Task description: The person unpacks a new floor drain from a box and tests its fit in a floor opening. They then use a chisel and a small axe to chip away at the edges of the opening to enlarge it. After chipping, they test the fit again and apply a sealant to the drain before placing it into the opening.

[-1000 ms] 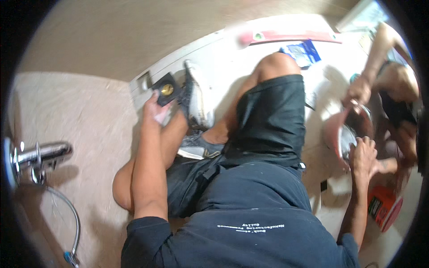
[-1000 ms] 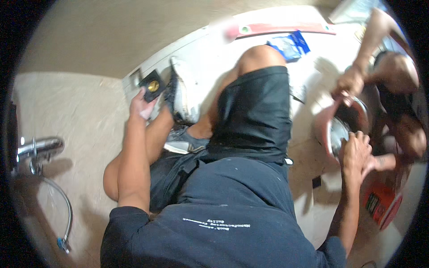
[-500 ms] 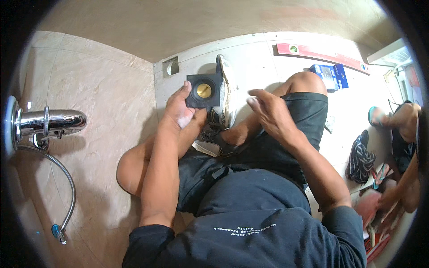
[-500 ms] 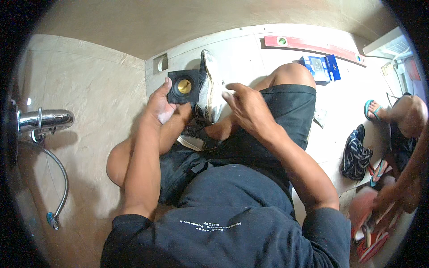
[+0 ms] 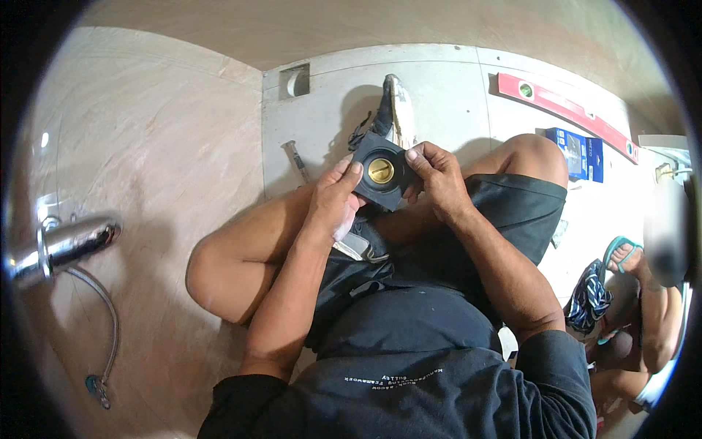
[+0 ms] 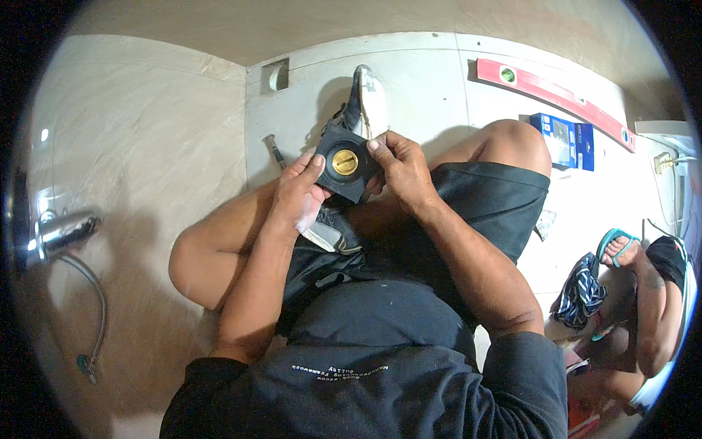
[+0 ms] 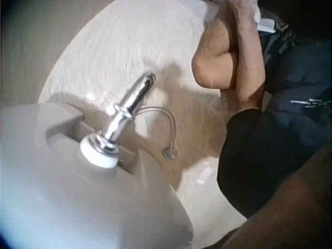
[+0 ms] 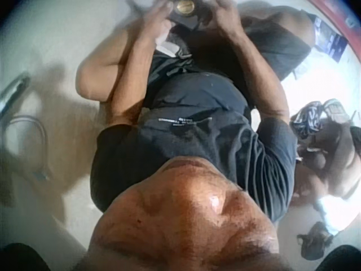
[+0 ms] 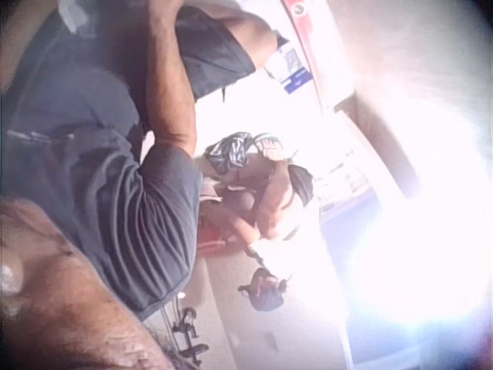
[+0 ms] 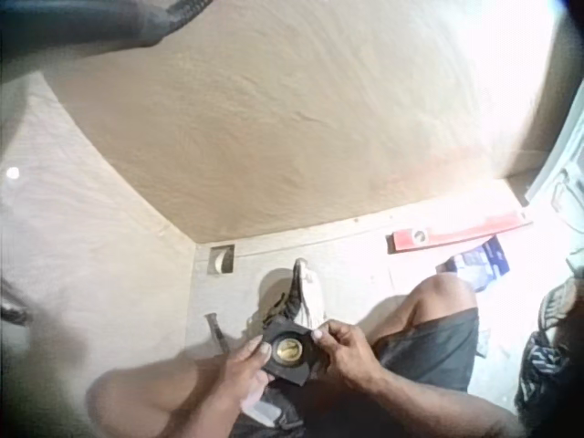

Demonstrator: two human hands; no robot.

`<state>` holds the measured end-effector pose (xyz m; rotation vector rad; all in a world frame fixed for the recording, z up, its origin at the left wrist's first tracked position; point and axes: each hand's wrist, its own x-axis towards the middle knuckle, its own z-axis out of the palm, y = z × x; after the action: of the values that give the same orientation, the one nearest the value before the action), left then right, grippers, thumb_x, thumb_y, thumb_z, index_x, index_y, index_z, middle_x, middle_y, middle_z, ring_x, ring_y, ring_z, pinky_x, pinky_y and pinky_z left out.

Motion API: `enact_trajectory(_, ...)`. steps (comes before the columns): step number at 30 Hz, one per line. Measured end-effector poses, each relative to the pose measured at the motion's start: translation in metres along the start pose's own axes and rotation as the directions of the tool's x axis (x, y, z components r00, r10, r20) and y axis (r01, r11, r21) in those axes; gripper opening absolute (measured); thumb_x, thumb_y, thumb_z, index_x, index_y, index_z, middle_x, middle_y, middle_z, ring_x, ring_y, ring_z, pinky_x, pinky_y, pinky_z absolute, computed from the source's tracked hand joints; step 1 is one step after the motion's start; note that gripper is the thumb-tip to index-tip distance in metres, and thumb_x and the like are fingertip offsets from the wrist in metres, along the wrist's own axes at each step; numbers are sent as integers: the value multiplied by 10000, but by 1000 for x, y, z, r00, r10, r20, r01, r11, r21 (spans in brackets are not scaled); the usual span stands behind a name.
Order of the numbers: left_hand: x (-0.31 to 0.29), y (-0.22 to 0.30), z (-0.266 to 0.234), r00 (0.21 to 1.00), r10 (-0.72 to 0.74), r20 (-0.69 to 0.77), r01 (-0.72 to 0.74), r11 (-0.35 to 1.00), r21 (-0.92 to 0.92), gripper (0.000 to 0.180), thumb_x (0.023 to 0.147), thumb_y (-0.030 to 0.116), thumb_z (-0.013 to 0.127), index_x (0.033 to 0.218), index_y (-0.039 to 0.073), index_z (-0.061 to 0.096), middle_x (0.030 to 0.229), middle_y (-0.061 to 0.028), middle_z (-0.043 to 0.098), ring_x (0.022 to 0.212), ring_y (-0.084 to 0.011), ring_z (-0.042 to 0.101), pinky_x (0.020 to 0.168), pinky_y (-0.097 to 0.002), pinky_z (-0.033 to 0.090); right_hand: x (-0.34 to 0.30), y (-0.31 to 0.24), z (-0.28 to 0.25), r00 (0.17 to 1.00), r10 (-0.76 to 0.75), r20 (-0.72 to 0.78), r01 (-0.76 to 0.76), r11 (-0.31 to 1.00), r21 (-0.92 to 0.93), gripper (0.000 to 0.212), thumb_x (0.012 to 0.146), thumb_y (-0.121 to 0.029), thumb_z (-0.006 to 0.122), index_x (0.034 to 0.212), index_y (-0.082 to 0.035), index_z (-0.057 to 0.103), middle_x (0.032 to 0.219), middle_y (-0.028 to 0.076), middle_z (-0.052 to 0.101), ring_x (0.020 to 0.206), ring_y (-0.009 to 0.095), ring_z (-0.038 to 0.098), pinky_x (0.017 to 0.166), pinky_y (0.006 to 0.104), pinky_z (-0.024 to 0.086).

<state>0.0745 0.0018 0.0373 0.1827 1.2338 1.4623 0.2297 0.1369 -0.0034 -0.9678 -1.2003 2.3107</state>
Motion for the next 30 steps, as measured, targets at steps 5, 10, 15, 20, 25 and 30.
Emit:
enact_trajectory(5, -2, 7, 12, 992, 65, 109, -70, 997, 37, 607, 986, 67, 658, 1537, -5, 413, 1372, -106, 613, 1253, -194, 598, 1083, -381, 487, 6, -7, -8, 1000, 10, -6, -10, 1000, -17, 241, 1078, -255, 580, 960, -54, 637, 743, 29, 643, 551, 113, 609, 474, 254, 484)
enact_trajectory(10, 2, 13, 10, 974, 154, 165, -186, 961, 205, 682, 930, -12, 689, 1546, -9, 398, 1383, -95, 604, 1266, -168, 573, 1122, -344, 437, 18, -5, -8, 995, -99, 6, 98, 993, 59, 254, 1078, -245, 582, 966, -27, 650, 721, 23, 637, 536, 100, 584, 469, 255, 488)
enact_trajectory(15, 2, 8, 1, 982, 154, 108, -166, 979, 117, 559, 933, -5, 690, 1461, -8, 506, 1318, -83, 644, 1220, -155, 592, 1088, -325, 448, 19, -17, 0, 993, -113, 27, 115, 990, -80, 258, 1075, -262, 594, 975, -38, 673, 731, -2, 629, 574, 77, 570, 496, 250, 479)
enact_trajectory(20, 6, 9, -12, 992, 128, 24, -130, 974, 187, 376, 943, 47, 688, 1303, -31, 619, 1197, -103, 700, 1125, -180, 654, 1030, -351, 503, 16, -23, 2, 996, -69, 65, 80, 980, -184, 272, 1074, -253, 601, 943, -28, 678, 750, -20, 625, 676, 66, 550, 594, 258, 473)
enact_trajectory(25, 11, 12, -6, 977, 206, -56, -179, 933, 313, 158, 987, 96, 689, 1113, 3, 713, 1029, -60, 732, 967, -123, 667, 910, -273, 524, 14, -18, 5, 984, -53, 169, 95, 965, -246, 277, 1071, -246, 604, 921, -22, 672, 747, -21, 605, 720, 69, 527, 645, 275, 466)
enact_trajectory(30, 14, 15, -8, 965, 202, -167, -127, 918, 376, 422, 1095, 328, 533, 1033, -35, 739, 1007, -108, 745, 904, -154, 693, 832, -290, 565, 18, -8, 5, 977, -18, 211, 80, 955, -285, 280, 1078, -249, 591, 911, -34, 658, 725, -18, 590, 685, 71, 528, 611, 279, 468)
